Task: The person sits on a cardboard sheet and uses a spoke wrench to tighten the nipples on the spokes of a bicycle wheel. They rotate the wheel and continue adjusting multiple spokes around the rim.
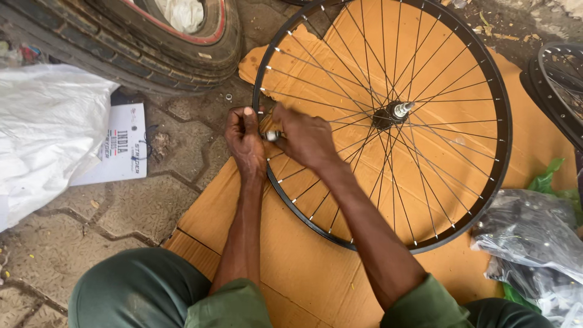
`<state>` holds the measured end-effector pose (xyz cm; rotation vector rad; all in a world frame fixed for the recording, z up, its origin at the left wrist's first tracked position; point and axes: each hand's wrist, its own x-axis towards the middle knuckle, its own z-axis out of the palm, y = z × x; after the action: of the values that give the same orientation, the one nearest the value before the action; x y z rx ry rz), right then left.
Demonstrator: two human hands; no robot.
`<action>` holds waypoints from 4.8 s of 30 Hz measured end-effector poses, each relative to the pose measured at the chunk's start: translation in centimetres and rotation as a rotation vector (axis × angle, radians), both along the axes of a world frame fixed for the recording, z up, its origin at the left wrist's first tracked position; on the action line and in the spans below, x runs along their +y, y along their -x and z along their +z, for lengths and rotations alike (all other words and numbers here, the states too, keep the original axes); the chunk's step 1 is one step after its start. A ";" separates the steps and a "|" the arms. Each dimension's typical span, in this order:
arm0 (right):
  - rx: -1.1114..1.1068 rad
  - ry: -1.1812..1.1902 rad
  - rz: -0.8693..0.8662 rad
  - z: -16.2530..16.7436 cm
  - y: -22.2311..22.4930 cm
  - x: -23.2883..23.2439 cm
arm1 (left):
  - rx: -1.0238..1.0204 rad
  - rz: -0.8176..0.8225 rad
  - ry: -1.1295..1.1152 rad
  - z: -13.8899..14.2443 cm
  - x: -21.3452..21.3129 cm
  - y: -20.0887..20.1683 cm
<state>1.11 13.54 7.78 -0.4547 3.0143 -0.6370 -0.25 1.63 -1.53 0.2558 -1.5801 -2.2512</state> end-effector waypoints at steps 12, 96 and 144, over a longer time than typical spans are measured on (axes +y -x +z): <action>-0.023 -0.157 -0.029 -0.3 0.1 -0.3 | 0.019 0.008 -0.005 0.0 0.0 0.1; -0.067 0.116 -0.155 0.3 0.6 -1.1 | -0.076 -0.002 0.022 0.3 -0.2 0.0; -0.304 0.533 -0.007 0.1 1.0 2.0 | -0.117 0.072 0.081 0.4 -0.1 0.0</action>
<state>0.07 15.53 7.87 -0.3186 2.5358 -1.3771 -0.22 1.56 -1.09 0.4226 -1.6887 -2.1474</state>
